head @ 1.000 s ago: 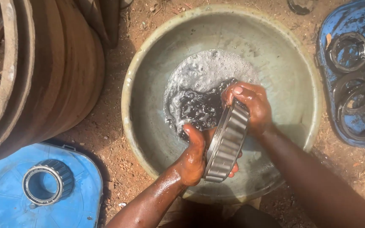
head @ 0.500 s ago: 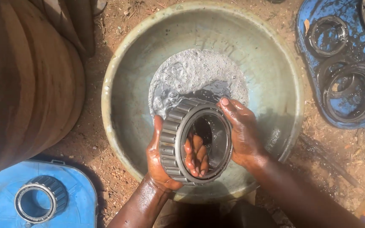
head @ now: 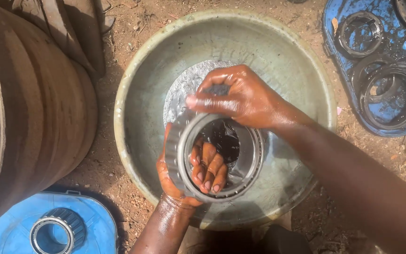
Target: Cleaning a large automotive bearing in a basin of solvent using a scrubbing pad.
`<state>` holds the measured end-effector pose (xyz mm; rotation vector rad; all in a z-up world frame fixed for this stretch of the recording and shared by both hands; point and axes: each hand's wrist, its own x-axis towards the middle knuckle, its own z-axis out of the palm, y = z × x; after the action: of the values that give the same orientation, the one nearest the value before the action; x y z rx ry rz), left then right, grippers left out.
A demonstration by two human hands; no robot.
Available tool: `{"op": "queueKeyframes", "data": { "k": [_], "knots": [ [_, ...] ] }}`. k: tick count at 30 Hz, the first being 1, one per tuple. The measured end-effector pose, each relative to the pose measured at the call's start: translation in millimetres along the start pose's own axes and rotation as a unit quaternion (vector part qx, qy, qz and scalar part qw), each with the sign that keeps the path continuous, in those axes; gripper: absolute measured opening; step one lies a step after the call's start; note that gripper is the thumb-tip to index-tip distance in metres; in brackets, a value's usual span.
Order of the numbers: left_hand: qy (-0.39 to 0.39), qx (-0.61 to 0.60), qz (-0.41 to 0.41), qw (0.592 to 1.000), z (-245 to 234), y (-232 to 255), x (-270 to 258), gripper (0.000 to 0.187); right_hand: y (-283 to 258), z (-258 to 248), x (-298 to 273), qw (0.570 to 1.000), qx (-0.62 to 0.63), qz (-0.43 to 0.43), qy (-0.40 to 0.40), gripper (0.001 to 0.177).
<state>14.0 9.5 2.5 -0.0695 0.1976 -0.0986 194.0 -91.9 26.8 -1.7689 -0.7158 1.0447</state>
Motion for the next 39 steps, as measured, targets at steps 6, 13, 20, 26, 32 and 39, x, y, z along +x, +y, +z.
{"op": "queueKeyframes", "data": {
  "k": [6, 13, 20, 26, 32, 39],
  "knots": [
    [-0.022, 0.02, 0.094, 0.995, 1.4, 15.6, 2.0, 0.066, 122.0, 61.6, -98.8, 0.897, 0.369, 0.185, 0.156, 0.045],
    [-0.075, 0.0, 0.142, 0.987, -4.8, 25.3, -3.5, 0.031, 118.1, 45.0, -125.1, 0.822, 0.49, 0.184, 0.225, 0.033],
    [-0.18, -0.01, 0.104, 0.978, -5.5, 14.4, -1.6, 0.027, 87.3, 46.1, -123.8, 0.939, -0.035, -0.275, 0.202, 0.025],
    [-0.144, -0.024, 0.111, 0.983, -2.8, 10.3, -7.9, 0.016, 72.3, 64.2, -124.4, 0.865, 0.478, -0.007, 0.151, 0.056],
    [-0.104, -0.03, 0.123, 0.986, -6.9, 8.7, -12.3, 0.017, 53.6, 57.5, -118.9, 0.861, 0.463, 0.136, 0.159, 0.052],
    [-0.113, -0.011, 0.096, 0.989, -11.0, 11.3, -14.5, 0.021, 47.9, 55.5, -120.6, 0.861, 0.475, 0.112, 0.142, 0.042]
  ]
}}
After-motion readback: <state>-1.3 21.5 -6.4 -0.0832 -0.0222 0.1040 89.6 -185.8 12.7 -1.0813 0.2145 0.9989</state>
